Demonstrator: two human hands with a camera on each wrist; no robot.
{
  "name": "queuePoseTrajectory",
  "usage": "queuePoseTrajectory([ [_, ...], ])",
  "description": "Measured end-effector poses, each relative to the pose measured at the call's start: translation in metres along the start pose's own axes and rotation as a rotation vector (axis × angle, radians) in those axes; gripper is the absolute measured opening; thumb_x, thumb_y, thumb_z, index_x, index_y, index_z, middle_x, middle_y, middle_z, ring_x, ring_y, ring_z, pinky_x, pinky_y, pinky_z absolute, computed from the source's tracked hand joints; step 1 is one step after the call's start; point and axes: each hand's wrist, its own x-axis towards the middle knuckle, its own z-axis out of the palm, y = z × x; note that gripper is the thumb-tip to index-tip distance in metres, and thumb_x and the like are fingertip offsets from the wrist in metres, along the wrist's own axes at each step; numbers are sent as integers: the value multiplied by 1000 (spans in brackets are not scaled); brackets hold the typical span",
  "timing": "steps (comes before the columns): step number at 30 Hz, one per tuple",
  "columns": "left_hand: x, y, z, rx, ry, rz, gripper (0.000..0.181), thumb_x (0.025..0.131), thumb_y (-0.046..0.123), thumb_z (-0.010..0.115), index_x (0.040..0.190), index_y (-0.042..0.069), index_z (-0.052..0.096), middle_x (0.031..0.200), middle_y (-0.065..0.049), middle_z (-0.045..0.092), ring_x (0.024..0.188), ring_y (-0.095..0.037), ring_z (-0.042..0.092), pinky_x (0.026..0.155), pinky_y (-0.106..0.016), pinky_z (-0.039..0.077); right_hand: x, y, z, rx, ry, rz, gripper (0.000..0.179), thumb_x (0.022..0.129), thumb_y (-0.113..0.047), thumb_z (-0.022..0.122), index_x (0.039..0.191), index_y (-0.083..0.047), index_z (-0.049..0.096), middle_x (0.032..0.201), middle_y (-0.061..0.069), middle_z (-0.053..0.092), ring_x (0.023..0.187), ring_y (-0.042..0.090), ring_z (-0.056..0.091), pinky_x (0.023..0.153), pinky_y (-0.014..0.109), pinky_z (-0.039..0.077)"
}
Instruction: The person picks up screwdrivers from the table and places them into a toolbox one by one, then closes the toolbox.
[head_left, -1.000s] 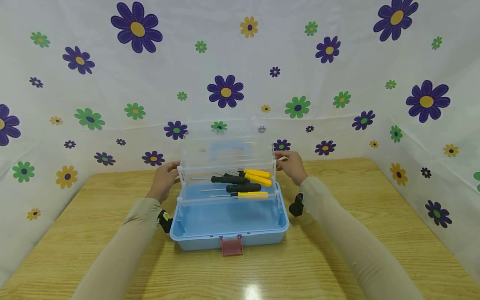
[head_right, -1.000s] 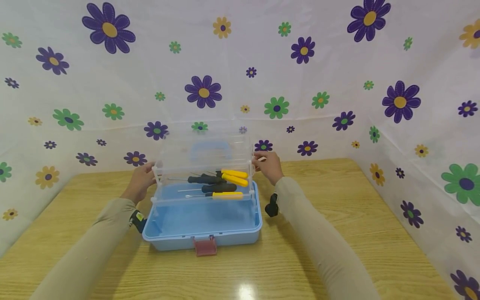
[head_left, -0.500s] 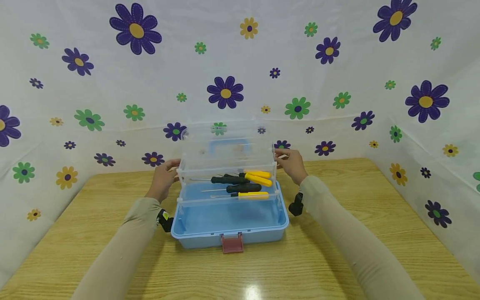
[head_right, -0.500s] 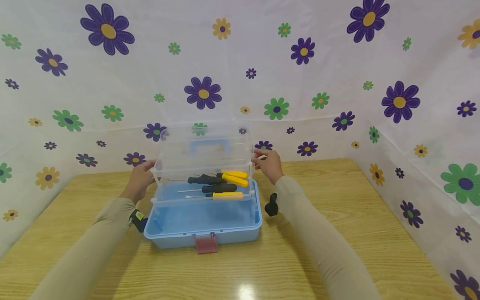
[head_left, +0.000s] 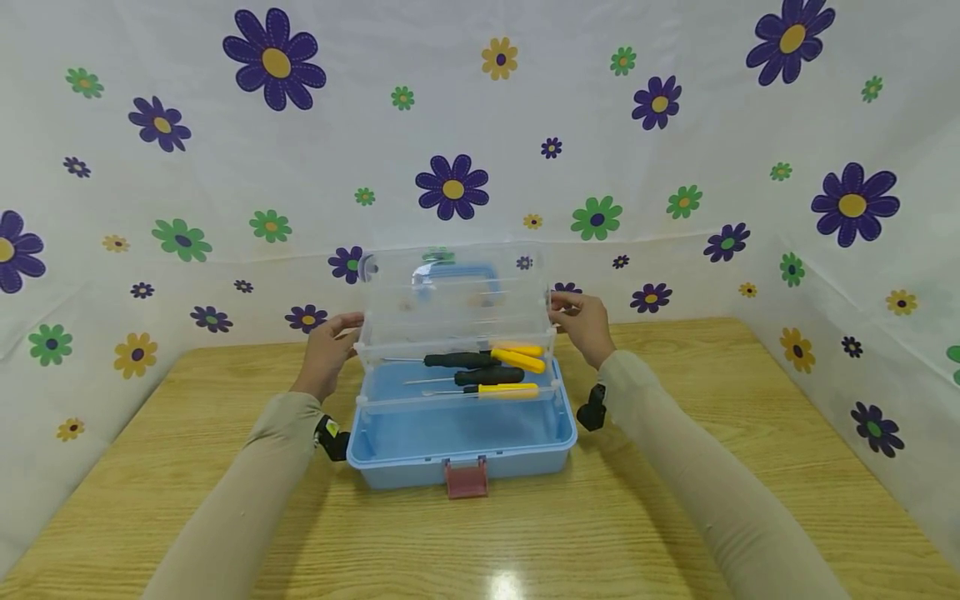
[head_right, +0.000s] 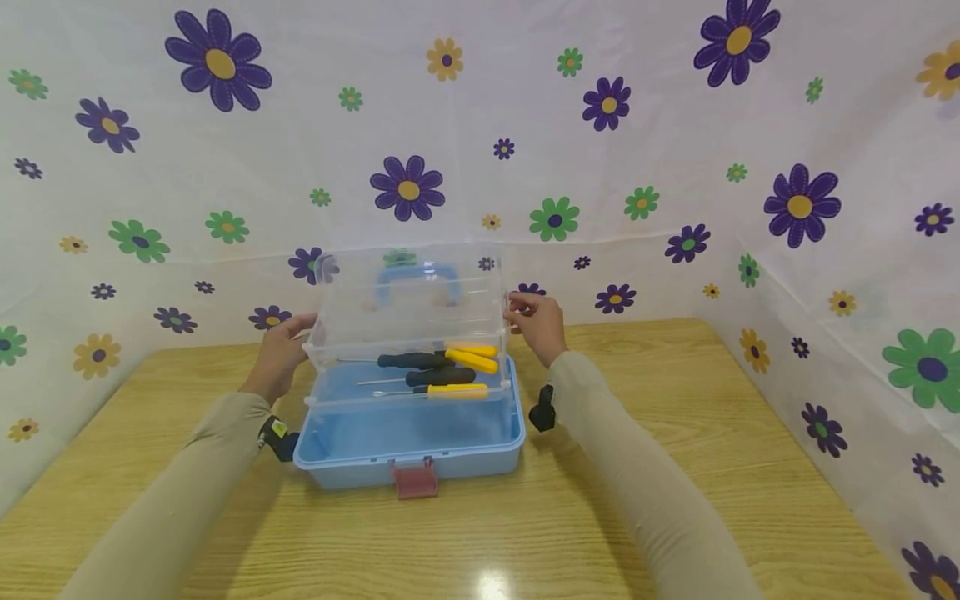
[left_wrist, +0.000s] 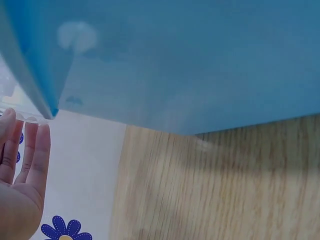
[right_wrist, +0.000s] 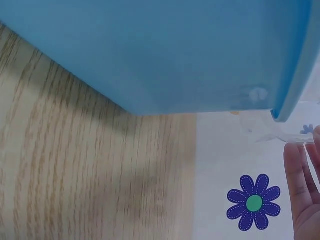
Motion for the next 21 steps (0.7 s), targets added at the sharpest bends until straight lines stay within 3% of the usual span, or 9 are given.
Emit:
queuePoseTrajectory([
  [4, -2, 3, 0, 0, 8, 26, 44, 97, 20, 51, 137, 3, 46, 135, -14, 46, 108, -10, 54, 93, -22, 49, 1, 0, 0, 10, 14, -16, 32, 88, -4, 62, 121, -4, 63, 100, 14, 61, 87, 20, 65, 75, 29, 57],
  [8, -4, 4, 0, -22, 15, 59, 42, 96, 19, 53, 134, 0, 48, 120, -2, 52, 93, 4, 55, 79, -9, 49, 1, -2, 0, 48, 20, -36, 31, 88, -1, 61, 119, -1, 63, 100, 17, 61, 84, 17, 65, 77, 34, 57],
  [14, -3, 5, -1, -49, 19, 97, 39, 96, 12, 52, 131, -3, 50, 101, 16, 53, 88, 8, 57, 75, -9, 49, 1, -3, -2, 83, 24, -50, 28, 87, 2, 61, 115, 2, 63, 102, 20, 61, 79, 9, 61, 80, 42, 56],
  [21, -5, 7, -3, -60, 16, 109, 38, 95, 12, 54, 128, -6, 51, 97, 20, 54, 87, 8, 57, 79, -12, 51, 1, -2, -4, 79, 0, -82, 25, 88, -2, 62, 112, 3, 63, 104, 21, 62, 79, 8, 62, 82, 46, 54],
])
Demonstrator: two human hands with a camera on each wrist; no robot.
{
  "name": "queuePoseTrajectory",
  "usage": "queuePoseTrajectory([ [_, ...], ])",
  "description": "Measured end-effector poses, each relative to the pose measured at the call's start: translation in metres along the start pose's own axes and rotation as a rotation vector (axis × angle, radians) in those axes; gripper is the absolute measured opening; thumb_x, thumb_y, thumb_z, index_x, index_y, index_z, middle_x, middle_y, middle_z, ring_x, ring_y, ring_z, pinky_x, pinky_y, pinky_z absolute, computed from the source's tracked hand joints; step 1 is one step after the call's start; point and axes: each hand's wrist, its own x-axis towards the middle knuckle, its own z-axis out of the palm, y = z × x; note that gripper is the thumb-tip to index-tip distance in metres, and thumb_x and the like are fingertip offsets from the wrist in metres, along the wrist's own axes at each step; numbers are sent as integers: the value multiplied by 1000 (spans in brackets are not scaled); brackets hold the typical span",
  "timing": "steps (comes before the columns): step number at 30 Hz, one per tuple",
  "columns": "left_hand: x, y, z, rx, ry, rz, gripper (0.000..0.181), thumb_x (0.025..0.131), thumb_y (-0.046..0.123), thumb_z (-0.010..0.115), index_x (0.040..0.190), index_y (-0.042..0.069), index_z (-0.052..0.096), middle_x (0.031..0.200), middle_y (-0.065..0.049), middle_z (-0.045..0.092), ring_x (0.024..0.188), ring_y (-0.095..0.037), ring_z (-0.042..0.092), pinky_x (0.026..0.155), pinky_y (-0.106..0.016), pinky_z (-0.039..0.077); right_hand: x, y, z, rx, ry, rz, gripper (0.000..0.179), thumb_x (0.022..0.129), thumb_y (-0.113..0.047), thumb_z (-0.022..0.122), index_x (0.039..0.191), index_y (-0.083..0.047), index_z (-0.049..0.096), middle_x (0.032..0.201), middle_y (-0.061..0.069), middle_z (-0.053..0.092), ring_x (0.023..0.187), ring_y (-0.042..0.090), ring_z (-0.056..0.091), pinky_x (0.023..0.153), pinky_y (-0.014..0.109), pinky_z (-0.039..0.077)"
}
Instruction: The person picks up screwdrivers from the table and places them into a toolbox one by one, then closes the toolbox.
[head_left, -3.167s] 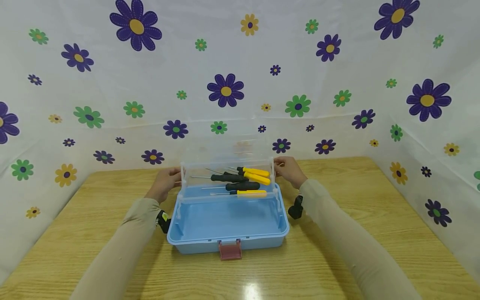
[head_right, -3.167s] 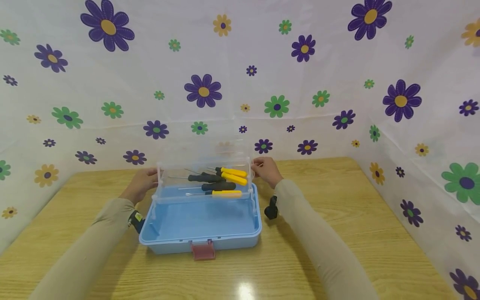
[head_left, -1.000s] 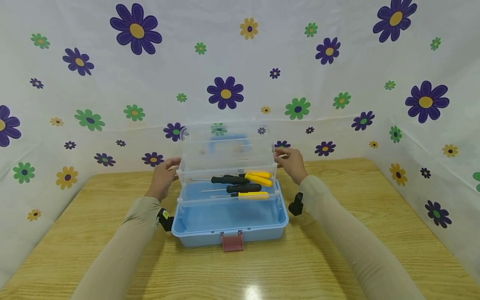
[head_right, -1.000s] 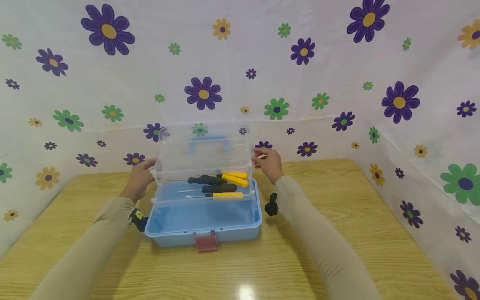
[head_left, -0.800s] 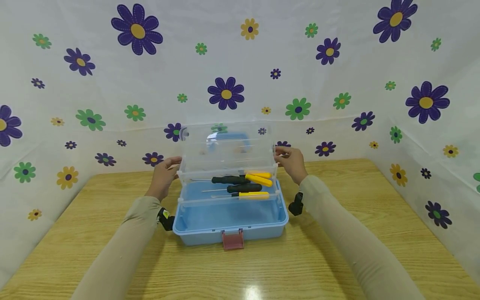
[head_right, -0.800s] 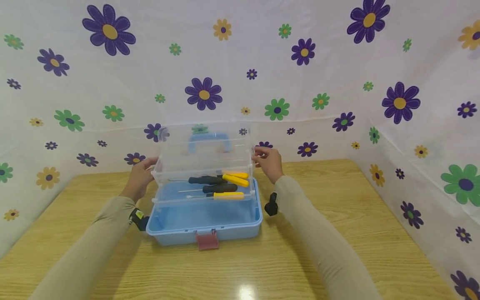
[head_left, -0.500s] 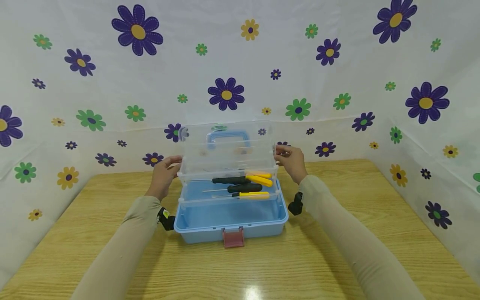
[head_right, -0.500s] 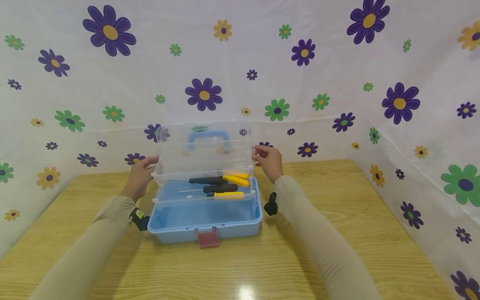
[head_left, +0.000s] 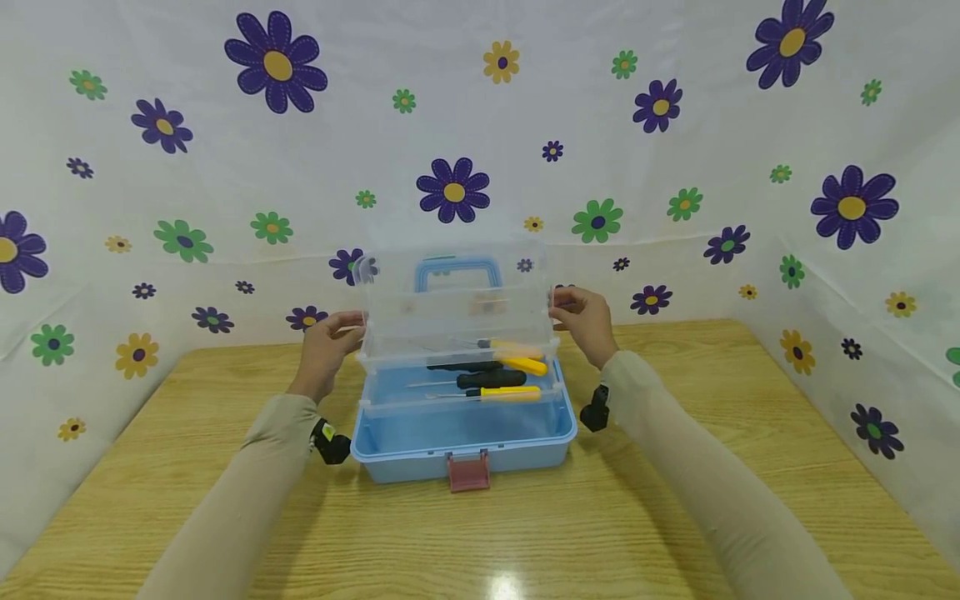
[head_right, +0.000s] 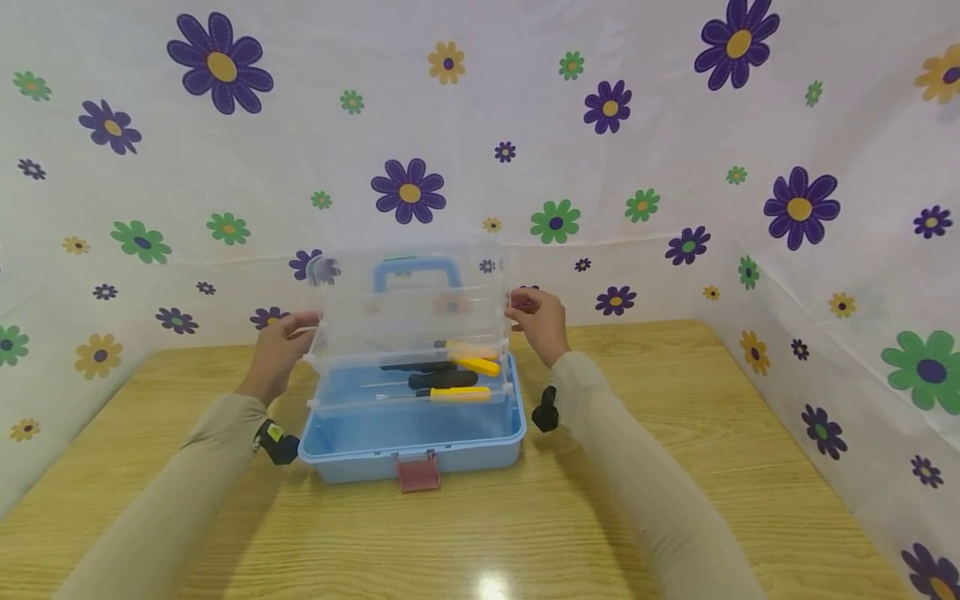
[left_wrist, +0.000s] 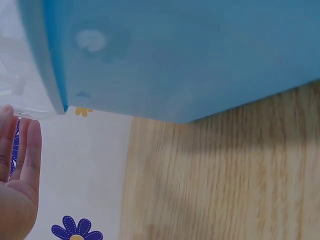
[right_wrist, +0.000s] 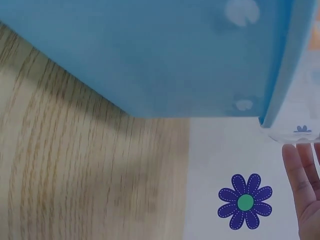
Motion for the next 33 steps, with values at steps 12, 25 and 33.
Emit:
queuePoseTrajectory([
  [12, -9, 28, -18, 74, -151, -49, 72, 96, 54, 37, 128, -10, 49, 113, -6, 64, 95, -4, 64, 93, -33, 51, -8, -11, -14, -47, -114, -33, 24, 92, -8, 58, 111, 5, 62, 107, 21, 61, 102, 35, 62, 86, 42, 53],
  [25, -25, 68, -27, 380, -294, -47, 86, 96, 60, 10, 119, -11, 53, 135, -31, 46, 124, -46, 44, 107, -57, 29, -19, -20, -24, -144, -180, -92, 22, 92, -15, 59, 104, 3, 65, 107, 20, 64, 102, 38, 62, 85, 33, 55],
  [33, -33, 81, -24, 476, -298, -41, 86, 97, 59, 12, 120, -13, 52, 134, -33, 45, 125, -46, 43, 108, -59, 26, -26, -27, -28, -264, -186, -121, 26, 94, -20, 57, 109, 0, 64, 110, 18, 65, 101, 32, 63, 90, 39, 53],
])
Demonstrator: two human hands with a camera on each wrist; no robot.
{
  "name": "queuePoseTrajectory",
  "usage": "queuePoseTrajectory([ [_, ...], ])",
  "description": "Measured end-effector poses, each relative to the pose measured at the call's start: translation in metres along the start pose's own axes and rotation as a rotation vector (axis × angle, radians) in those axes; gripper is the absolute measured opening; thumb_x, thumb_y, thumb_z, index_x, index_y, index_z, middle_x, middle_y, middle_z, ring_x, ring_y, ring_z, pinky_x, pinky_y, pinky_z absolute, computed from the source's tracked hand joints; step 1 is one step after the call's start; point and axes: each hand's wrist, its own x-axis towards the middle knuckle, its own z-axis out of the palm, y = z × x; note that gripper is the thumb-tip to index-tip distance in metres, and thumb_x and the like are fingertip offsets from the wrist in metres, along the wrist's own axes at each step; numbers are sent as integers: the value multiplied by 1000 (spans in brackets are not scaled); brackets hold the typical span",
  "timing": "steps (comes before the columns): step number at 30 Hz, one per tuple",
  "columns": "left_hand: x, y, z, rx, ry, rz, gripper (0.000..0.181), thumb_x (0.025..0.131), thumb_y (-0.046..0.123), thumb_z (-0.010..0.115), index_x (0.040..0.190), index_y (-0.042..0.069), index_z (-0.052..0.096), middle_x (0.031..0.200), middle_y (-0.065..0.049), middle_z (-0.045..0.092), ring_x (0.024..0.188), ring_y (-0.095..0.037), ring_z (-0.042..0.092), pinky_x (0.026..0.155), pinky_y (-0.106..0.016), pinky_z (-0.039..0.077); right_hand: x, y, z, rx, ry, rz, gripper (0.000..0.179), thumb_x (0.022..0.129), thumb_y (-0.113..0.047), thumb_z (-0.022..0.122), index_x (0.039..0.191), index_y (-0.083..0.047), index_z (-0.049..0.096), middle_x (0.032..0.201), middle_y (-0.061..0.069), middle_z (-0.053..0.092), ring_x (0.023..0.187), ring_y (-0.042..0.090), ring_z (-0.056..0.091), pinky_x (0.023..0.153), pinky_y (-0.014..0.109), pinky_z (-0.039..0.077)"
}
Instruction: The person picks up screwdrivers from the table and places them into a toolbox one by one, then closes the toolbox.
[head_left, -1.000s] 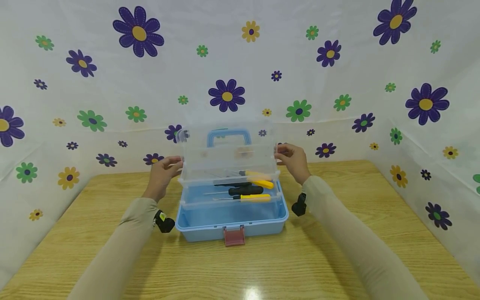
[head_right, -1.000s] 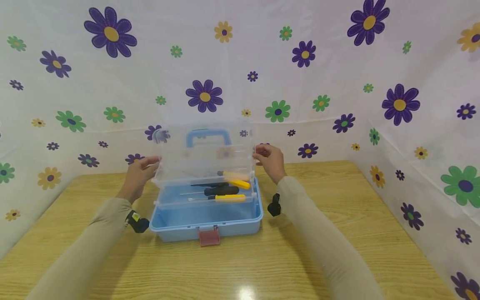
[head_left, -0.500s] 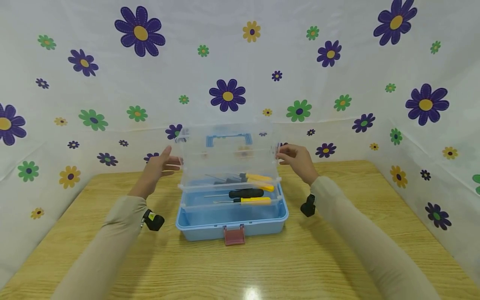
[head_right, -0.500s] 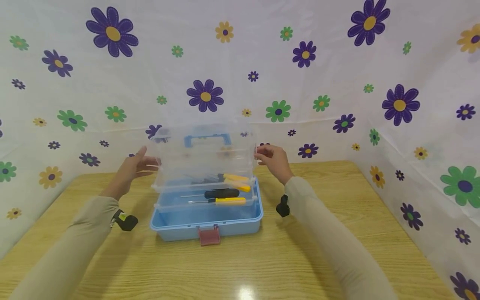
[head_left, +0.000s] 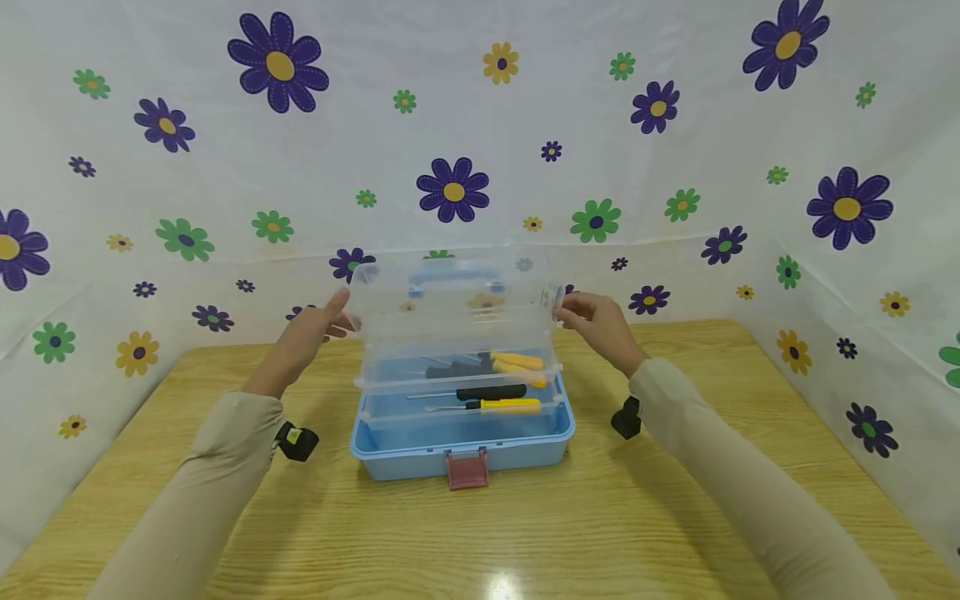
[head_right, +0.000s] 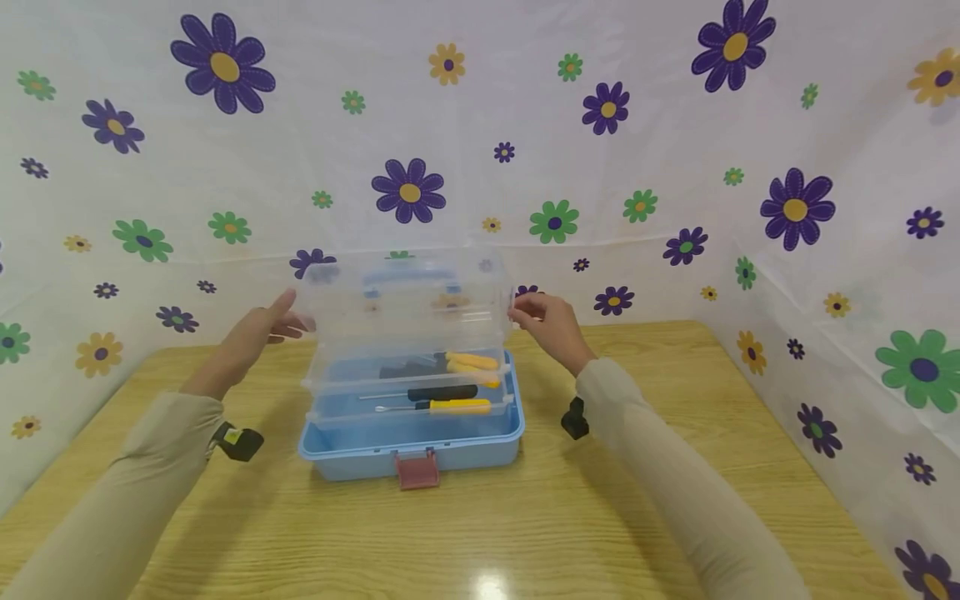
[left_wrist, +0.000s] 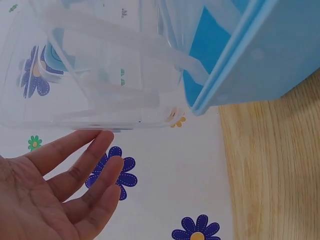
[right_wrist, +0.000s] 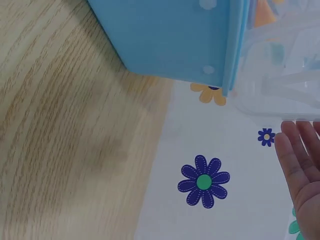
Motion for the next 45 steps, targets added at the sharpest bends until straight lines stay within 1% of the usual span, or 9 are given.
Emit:
queuePoseTrajectory([
  [7, -3, -4, 3, 28, 11, 33, 81, 98, 57, 14, 120, -10, 55, 132, -31, 49, 125, -45, 44, 108, -58, 27, -9, -16, -7, -95, -54, -58, 32, 96, -27, 54, 113, -1, 61, 111, 18, 65, 103, 31, 62, 93, 46, 50],
  [10, -5, -6, 3, 32, 6, 47, 79, 99, 55, 16, 120, -10, 55, 133, -30, 48, 125, -45, 43, 108, -58, 27, -12, -25, -11, -79, -98, -18, 42, 97, -35, 49, 120, -2, 58, 118, 19, 62, 109, 34, 60, 95, 48, 48],
  [17, -10, -5, 2, 62, -27, 7, 80, 97, 58, 18, 127, -8, 51, 136, -33, 43, 128, -47, 36, 106, -66, 23, -17, -43, -13, -117, -162, 91, 61, 95, -53, 41, 128, -3, 56, 128, 18, 56, 114, 36, 58, 98, 50, 46],
  [23, -14, -2, 3, 82, -27, 0, 79, 97, 57, 22, 130, -9, 49, 135, -33, 43, 130, -48, 35, 105, -68, 22, -18, -49, -12, -117, -165, 106, 62, 97, -52, 38, 127, 0, 56, 127, 21, 56, 117, 38, 55, 99, 49, 45],
  [27, -16, 1, 3, 96, -36, -6, 79, 97, 57, 25, 135, -10, 42, 138, -33, 41, 130, -48, 35, 105, -67, 24, -21, -53, -11, -127, -146, 127, 65, 97, -53, 36, 125, 1, 57, 125, 21, 57, 112, 37, 57, 97, 50, 45],
  [33, -24, 6, 3, 154, -38, 14, 79, 97, 56, 29, 134, -12, 42, 141, -32, 39, 131, -49, 34, 105, -65, 26, -28, -56, -9, -175, -128, 120, 63, 95, -54, 41, 123, -1, 60, 121, 17, 61, 106, 33, 58, 95, 49, 46],
  [38, -33, 7, 8, 219, -3, 54, 72, 97, 52, 33, 129, -10, 51, 137, -30, 46, 127, -48, 40, 103, -64, 32, -38, -54, -7, -204, -123, 115, 62, 94, -53, 45, 125, -1, 57, 124, 17, 60, 114, 32, 56, 98, 50, 44],
  [42, -39, 2, 15, 215, 49, 82, 65, 97, 51, 37, 115, -6, 62, 128, -27, 56, 120, -44, 50, 98, -60, 38, -45, -53, -5, -232, -115, 95, 60, 94, -51, 47, 125, -1, 57, 125, 18, 60, 116, 33, 56, 98, 51, 44],
  [45, -43, -4, 22, 202, 91, 113, 61, 97, 48, 39, 112, -5, 64, 123, -25, 59, 116, -42, 53, 96, -57, 41, -51, -51, -2, -234, -108, 83, 57, 94, -48, 50, 125, -1, 57, 125, 18, 60, 114, 33, 58, 97, 50, 46],
])
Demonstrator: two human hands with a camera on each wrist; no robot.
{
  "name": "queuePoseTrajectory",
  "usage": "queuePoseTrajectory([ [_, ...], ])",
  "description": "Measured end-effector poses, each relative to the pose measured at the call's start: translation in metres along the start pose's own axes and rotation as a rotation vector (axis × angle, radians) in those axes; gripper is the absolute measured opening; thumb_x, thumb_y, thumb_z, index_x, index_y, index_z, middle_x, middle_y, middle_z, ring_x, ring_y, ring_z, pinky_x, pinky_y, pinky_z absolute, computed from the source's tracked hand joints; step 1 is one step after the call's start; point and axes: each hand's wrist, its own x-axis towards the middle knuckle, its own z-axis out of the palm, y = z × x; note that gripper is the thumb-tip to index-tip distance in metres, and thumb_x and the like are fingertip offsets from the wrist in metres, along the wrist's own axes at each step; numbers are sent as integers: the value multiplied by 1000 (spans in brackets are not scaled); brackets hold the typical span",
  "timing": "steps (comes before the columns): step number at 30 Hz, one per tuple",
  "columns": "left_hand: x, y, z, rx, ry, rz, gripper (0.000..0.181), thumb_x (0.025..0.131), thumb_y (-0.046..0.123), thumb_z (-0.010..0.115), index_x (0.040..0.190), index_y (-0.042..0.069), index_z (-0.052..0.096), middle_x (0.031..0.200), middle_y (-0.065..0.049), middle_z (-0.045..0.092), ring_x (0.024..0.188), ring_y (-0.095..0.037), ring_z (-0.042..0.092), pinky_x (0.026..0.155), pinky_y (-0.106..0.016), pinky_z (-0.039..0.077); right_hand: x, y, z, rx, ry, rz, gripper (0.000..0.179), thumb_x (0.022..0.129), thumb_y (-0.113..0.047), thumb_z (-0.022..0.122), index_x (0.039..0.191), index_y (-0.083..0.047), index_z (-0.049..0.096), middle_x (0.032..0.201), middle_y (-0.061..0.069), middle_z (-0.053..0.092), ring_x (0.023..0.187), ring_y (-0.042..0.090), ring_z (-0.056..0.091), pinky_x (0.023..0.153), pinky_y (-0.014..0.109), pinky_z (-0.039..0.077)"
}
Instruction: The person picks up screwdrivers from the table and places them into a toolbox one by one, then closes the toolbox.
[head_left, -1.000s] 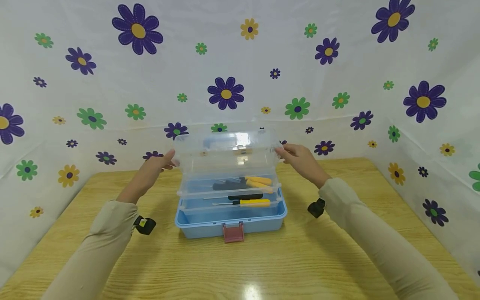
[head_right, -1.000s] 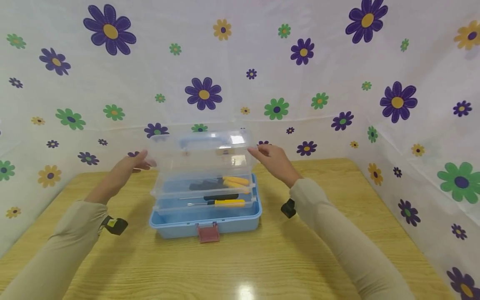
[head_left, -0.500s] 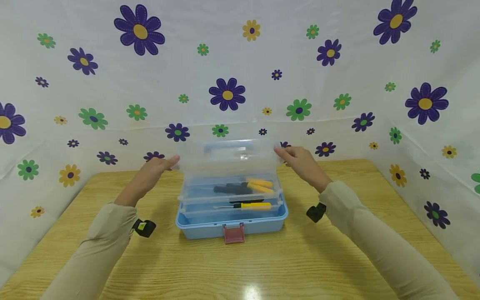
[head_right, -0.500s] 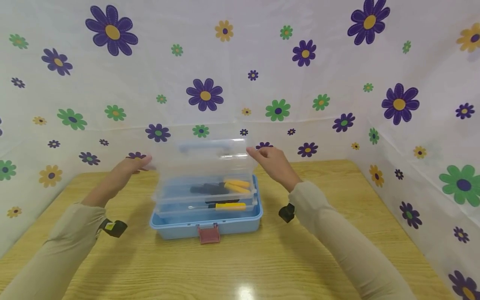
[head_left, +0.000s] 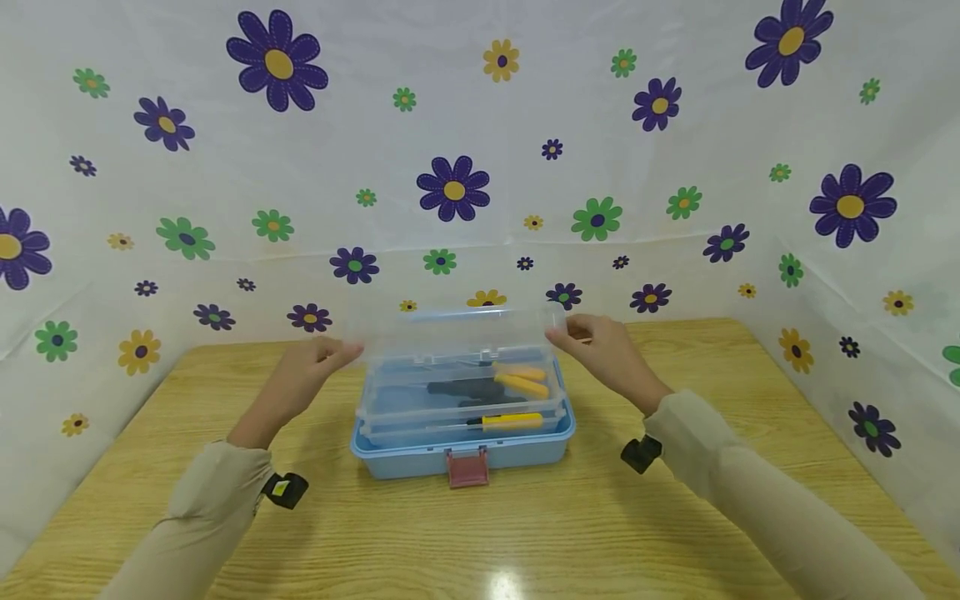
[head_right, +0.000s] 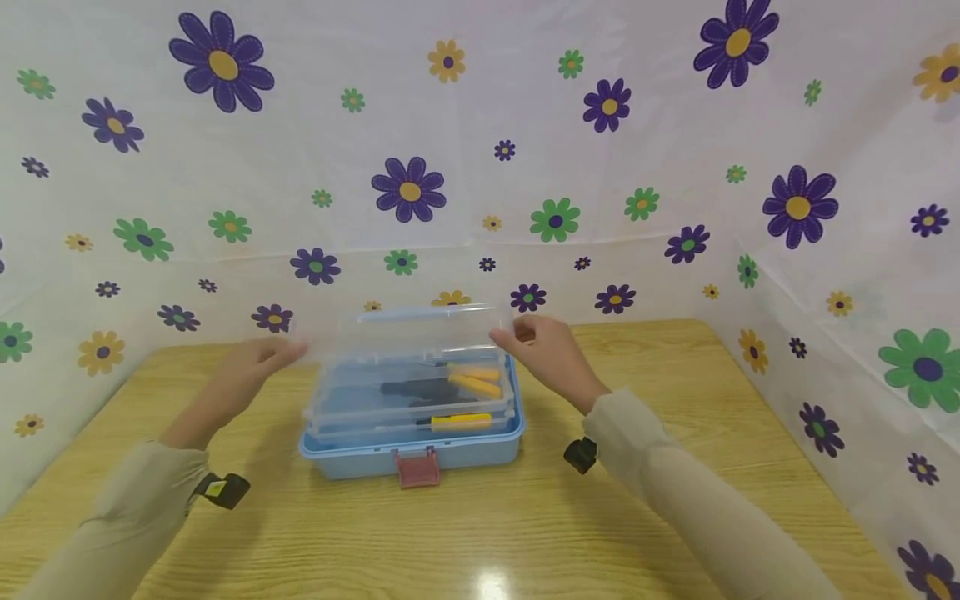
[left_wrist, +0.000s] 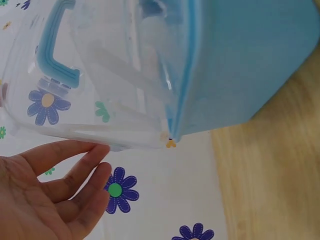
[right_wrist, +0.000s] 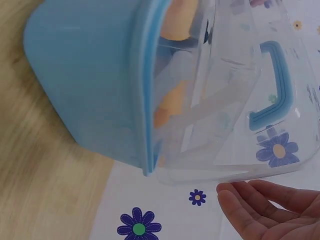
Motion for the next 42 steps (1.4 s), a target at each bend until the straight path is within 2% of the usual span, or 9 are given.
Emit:
queuePoseTrajectory([
  [2, -3, -4, 5, -1, 31, 21, 58, 97, 46, 41, 110, -5, 66, 123, -25, 59, 116, -41, 52, 95, -57, 41, -4, 2, 3, 18, 5, -11, 54, 93, -46, 52, 124, -1, 58, 124, 18, 61, 112, 32, 60, 95, 49, 48],
  [4, -6, -7, 10, -3, 58, 41, 57, 97, 43, 43, 116, -7, 63, 126, -27, 56, 118, -44, 51, 96, -60, 39, -6, 4, 5, 45, 10, -24, 53, 92, -43, 55, 123, -1, 58, 123, 18, 61, 111, 32, 61, 94, 46, 49],
  [10, -15, -11, 24, -10, 127, 75, 54, 96, 38, 48, 118, -9, 60, 122, -26, 56, 116, -43, 51, 95, -60, 40, -14, 12, 12, 124, 30, -75, 52, 89, -40, 61, 125, -3, 58, 119, 15, 64, 107, 29, 64, 89, 40, 53],
  [19, -28, -19, 39, 25, 189, 166, 47, 92, 31, 56, 119, -7, 61, 118, -22, 59, 112, -40, 53, 94, -59, 40, -27, 18, 18, 69, 61, -85, 56, 82, -39, 71, 125, -4, 59, 118, 13, 66, 109, 28, 62, 90, 41, 53],
  [25, -32, -29, 48, 66, 202, 203, 46, 89, 30, 61, 117, -7, 62, 116, -20, 60, 110, -38, 52, 91, -58, 41, -34, 23, 23, 51, 72, -104, 58, 77, -36, 76, 123, -4, 59, 115, 11, 67, 108, 27, 62, 90, 41, 52],
  [32, -38, -33, 54, 86, 216, 240, 48, 85, 29, 66, 117, -7, 63, 117, -19, 58, 112, -37, 50, 91, -57, 41, -38, 29, 30, 62, 86, -145, 60, 73, -32, 80, 121, -2, 59, 115, 13, 66, 106, 29, 62, 89, 43, 53],
  [35, -40, -35, 57, 95, 214, 238, 50, 84, 29, 68, 117, -8, 62, 118, -20, 57, 114, -38, 49, 93, -57, 41, -39, 31, 32, 64, 83, -154, 60, 72, -30, 81, 120, -2, 59, 115, 13, 65, 105, 28, 62, 89, 42, 53],
  [42, -42, -40, 61, 97, 217, 261, 51, 82, 31, 70, 118, -3, 63, 118, -17, 58, 114, -36, 50, 92, -57, 42, -42, 35, 37, 51, 85, -180, 60, 70, -28, 83, 119, -3, 59, 114, 11, 65, 105, 27, 62, 88, 41, 53],
])
